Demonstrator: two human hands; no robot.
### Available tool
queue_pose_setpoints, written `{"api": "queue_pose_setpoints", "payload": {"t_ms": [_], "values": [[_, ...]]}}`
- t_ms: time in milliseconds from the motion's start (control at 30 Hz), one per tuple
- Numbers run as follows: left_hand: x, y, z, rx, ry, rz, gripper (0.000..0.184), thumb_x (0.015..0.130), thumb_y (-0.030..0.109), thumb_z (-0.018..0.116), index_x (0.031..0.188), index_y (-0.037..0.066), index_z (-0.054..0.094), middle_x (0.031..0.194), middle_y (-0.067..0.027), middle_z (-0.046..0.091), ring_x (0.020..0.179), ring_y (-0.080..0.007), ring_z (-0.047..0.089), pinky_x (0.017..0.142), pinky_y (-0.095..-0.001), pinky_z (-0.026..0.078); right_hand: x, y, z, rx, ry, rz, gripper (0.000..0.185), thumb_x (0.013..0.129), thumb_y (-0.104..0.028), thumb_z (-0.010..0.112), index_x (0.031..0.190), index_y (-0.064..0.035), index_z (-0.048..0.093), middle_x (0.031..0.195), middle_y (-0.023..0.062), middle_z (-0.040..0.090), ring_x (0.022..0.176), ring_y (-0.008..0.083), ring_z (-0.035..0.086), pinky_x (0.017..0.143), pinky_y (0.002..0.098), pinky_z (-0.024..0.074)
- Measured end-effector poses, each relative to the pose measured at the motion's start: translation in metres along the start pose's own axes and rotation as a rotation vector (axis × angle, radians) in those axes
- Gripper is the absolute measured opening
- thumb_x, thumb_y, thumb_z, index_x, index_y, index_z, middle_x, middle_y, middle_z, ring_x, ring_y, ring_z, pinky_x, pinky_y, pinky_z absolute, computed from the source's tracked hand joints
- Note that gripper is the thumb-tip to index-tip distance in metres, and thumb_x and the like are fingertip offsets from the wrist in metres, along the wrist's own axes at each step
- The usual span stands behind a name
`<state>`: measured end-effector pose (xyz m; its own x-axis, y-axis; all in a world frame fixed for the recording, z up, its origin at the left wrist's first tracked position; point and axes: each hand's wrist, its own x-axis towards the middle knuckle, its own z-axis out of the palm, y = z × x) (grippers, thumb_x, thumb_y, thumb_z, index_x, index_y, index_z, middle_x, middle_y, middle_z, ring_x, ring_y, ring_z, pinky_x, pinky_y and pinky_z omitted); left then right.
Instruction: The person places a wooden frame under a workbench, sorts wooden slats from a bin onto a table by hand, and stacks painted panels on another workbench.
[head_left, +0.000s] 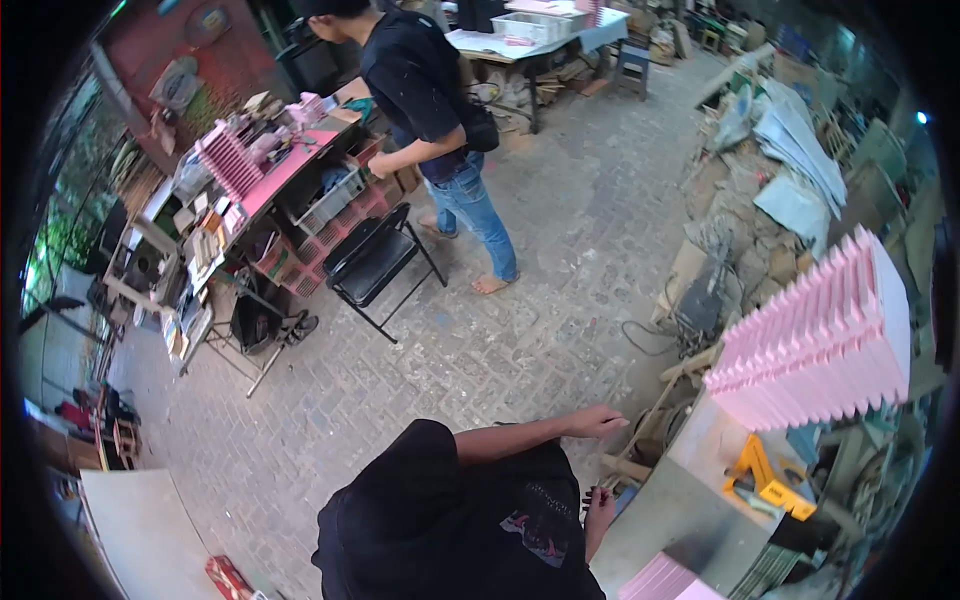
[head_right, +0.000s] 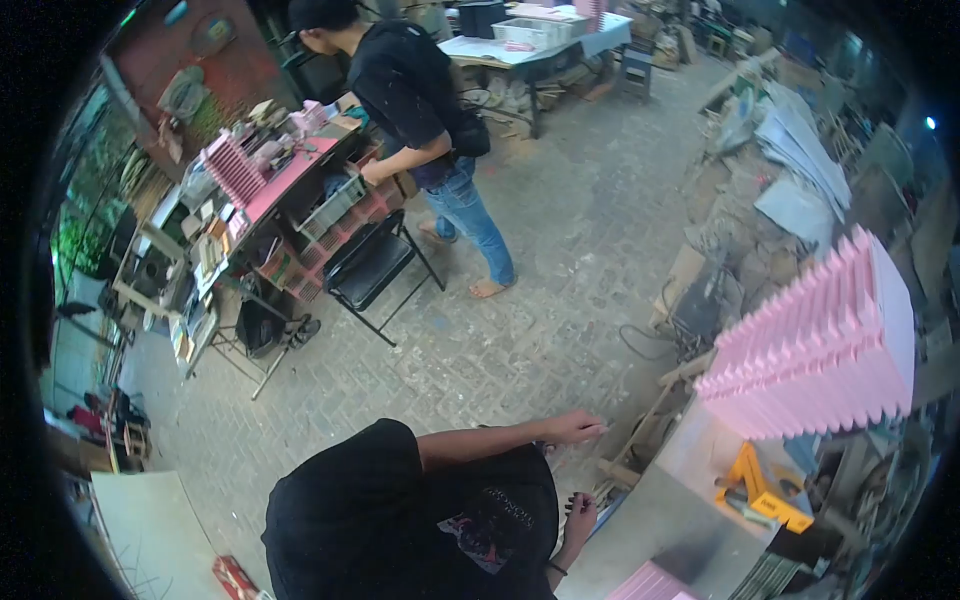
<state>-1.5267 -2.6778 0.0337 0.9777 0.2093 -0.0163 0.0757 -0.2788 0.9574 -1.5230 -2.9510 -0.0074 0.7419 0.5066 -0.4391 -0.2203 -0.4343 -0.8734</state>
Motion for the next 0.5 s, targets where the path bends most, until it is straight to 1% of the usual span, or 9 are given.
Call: {"api": "queue_pose_setpoints", "payload": {"t_ms": [133, 167, 200, 233, 267, 300, 333, 400, 500], "values": [[-0.011, -0.004, -0.025, -0.18, 0.261, 0.029, 0.027, 0.096, 0.025, 0.057, 0.098, 0.002, 0.069, 0.076, -0.0056, 0.064, 0.068, -0.0125, 0.054, 0.064, -0.0323, 0.047, 0.034, -0.014, 0.012, -0.332, -0.16, -0.149, 0.029, 0.095, -0.024, 0.057, 0.105, 0.0023, 0.062, 0.091, 0.0152, 0.068, 0.08, 0.0221, 0.069, 0.072, 0.0341, 0.0541], [-0.03, 0.015, -0.045, -0.208, 0.198, -0.153, 0.026, 0.095, 0.022, 0.058, 0.112, 0.005, 0.069, 0.086, -0.0044, 0.069, 0.072, -0.0116, 0.055, 0.068, -0.0318, 0.049, 0.041, -0.011, 0.017, -0.362, -0.21, -0.154, 0.031, 0.095, -0.026, 0.058, 0.107, 0.0023, 0.063, 0.093, 0.017, 0.069, 0.084, 0.0231, 0.069, 0.076, 0.0347, 0.0534], [-0.04, -0.018, -0.039, -0.215, 0.308, -0.123, 0.026, 0.096, 0.02, 0.056, 0.112, 0.004, 0.069, 0.088, -0.0044, 0.069, 0.082, -0.0111, 0.06, 0.077, -0.0306, 0.051, 0.044, -0.016, 0.012, -0.378, -0.214, -0.138, 0.034, 0.094, -0.027, 0.059, 0.109, 0.0024, 0.065, 0.096, 0.0189, 0.07, 0.088, 0.0242, 0.069, 0.08, 0.0353, 0.0527], [-0.053, -0.032, -0.046, -0.185, 0.228, -0.347, 0.022, 0.094, 0.015, 0.058, 0.109, 0.003, 0.068, 0.089, -0.0059, 0.068, 0.082, -0.0136, 0.061, 0.076, -0.0316, 0.051, 0.027, -0.065, 0.012, -0.4, -0.198, -0.1, 0.035, 0.093, -0.029, 0.06, 0.11, 0.0014, 0.065, 0.097, 0.0196, 0.069, 0.092, 0.0278, 0.068, 0.081, 0.037, 0.0523], [-0.065, -0.044, -0.044, -0.125, 0.31, -0.388, 0.02, 0.094, 0.012, 0.058, 0.112, 0.004, 0.062, 0.094, -0.0066, 0.066, 0.088, -0.0158, 0.062, 0.078, -0.0328, 0.052, 0.03, -0.063, 0.006, -0.387, -0.212, -0.174, 0.036, 0.092, -0.03, 0.06, 0.112, 0.0001, 0.065, 0.1, 0.0193, 0.069, 0.093, 0.0303, 0.067, 0.082, 0.0371, 0.0521], [-0.079, -0.04, -0.043, -0.405, 0.341, -0.373, 0.022, 0.094, 0.012, 0.059, 0.114, 0.005, 0.055, 0.102, -0.0072, 0.062, 0.091, -0.0174, 0.063, 0.079, -0.0332, 0.052, 0.027, -0.064, 0.001, -0.415, -0.177, -0.111, 0.033, 0.093, -0.029, 0.059, 0.109, -0.0004, 0.065, 0.098, 0.0175, 0.069, 0.09, 0.0316, 0.067, 0.08, 0.0374, 0.0521], [-0.09, -0.03, -0.046, -0.277, 0.275, -0.357, 0.027, 0.095, 0.014, 0.059, 0.119, 0.005, 0.051, 0.106, -0.0078, 0.06, 0.088, -0.0183, 0.063, 0.077, -0.0316, 0.053, 0.02, -0.071, -0.008, -0.405, -0.139, -0.255, 0.031, 0.094, -0.028, 0.057, 0.105, -0.0003, 0.064, 0.093, 0.0169, 0.068, 0.085, 0.0329, 0.066, 0.078, 0.0388, 0.0516], [-0.103, -0.026, -0.035, -0.242, 0.214, -0.347, 0.025, 0.096, 0.015, 0.058, 0.117, 0.003, 0.051, 0.104, -0.0074, 0.06, 0.085, -0.0169, 0.063, 0.074, -0.0306, 0.053, -0.011, -0.097, -0.025, -0.241, -0.047, -0.281, 0.03, 0.095, -0.028, 0.055, 0.102, -0.0001, 0.064, 0.09, 0.0178, 0.066, 0.083, 0.0345, 0.064, 0.076, 0.0399, 0.0507], [-0.098, -0.034, -0.004, -0.205, -0.086, -0.41, 0.025, 0.097, 0.017, 0.056, 0.117, 0.0, 0.053, 0.099, -0.0077, 0.061, 0.082, -0.0153, 0.063, 0.07, -0.03, 0.052, -0.04, -0.038, -0.032, -0.309, 0.098, -0.125, 0.028, 0.094, -0.027, 0.054, 0.108, -0.0048, 0.065, 0.096, 0.0179, 0.066, 0.091, 0.0347, 0.063, 0.08, 0.0431, 0.0489]]}}
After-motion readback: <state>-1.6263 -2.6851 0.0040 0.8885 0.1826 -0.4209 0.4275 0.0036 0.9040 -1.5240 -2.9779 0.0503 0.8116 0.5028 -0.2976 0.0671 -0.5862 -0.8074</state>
